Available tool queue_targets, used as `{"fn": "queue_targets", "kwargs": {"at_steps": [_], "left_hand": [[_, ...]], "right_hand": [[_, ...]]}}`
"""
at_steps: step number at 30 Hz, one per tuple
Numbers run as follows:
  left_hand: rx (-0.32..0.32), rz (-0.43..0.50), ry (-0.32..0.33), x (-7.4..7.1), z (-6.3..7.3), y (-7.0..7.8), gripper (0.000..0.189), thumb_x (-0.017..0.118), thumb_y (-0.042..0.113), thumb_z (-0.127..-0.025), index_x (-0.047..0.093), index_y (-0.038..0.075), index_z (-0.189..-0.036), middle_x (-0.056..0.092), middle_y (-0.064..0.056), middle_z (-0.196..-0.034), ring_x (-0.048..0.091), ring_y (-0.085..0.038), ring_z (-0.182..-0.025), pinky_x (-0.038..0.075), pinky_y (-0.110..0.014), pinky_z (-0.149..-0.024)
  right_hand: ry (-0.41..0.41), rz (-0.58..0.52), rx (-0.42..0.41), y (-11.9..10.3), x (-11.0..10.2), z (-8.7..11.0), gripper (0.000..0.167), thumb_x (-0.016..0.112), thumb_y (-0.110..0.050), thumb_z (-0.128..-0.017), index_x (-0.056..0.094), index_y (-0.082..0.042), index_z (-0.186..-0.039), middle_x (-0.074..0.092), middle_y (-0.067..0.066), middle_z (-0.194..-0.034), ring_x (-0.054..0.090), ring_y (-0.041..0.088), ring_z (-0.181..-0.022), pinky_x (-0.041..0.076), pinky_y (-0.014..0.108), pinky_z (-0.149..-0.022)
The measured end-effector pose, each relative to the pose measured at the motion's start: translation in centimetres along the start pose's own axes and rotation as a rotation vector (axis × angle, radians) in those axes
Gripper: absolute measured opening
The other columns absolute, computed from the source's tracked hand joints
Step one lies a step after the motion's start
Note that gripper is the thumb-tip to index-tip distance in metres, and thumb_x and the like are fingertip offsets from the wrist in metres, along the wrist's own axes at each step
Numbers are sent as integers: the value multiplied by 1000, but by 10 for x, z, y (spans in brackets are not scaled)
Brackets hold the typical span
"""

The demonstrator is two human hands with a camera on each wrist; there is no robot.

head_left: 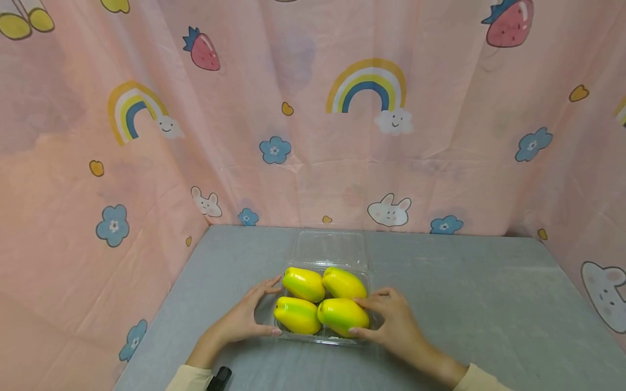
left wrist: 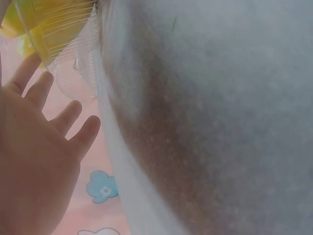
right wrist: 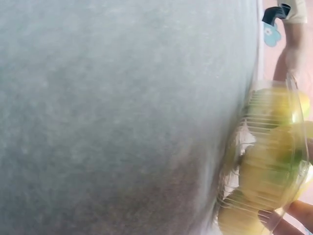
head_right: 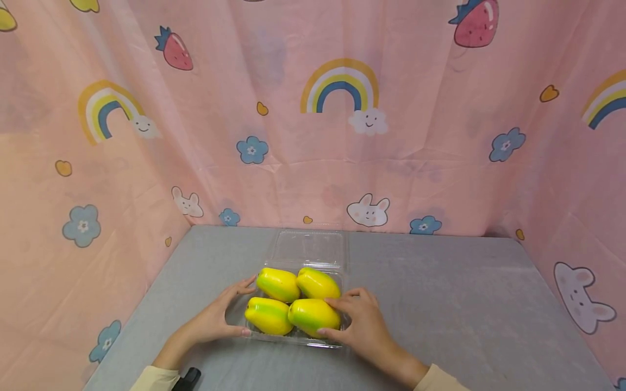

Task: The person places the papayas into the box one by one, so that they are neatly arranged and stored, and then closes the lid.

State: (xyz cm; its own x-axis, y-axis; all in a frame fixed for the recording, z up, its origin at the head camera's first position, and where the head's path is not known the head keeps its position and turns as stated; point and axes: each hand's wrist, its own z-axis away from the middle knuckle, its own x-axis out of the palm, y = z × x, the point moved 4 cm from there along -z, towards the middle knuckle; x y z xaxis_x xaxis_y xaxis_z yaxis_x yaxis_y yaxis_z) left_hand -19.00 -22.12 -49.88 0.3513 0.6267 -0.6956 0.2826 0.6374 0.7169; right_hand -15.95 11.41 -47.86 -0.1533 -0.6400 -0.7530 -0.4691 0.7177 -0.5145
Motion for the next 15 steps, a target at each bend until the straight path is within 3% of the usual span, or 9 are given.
{"fn": "queue_targets", "kwargs": {"at_steps": [5,15], "left_hand": [[5,0,2,-1,0,1,94,85,57,-68,42,30,-147,21,2,-167,15,-34,-155,24,-71,-115],[-8,8,0,0,1,1,94,85,57,-68,41,31,-147,20,3,-167,14,-35,-155,22,-72,-115]], "right_hand": [[13,80,-80,-1,4,2,62,83,-64,-62,78,-24,-108,73,-13,-93,51,8,-98,42,42,-89],[6,130,-126,-3,6,1,61,84,-61,-63,78,-20,-106,74,-10,-91,53,13,-98,35,52,-102]]}}
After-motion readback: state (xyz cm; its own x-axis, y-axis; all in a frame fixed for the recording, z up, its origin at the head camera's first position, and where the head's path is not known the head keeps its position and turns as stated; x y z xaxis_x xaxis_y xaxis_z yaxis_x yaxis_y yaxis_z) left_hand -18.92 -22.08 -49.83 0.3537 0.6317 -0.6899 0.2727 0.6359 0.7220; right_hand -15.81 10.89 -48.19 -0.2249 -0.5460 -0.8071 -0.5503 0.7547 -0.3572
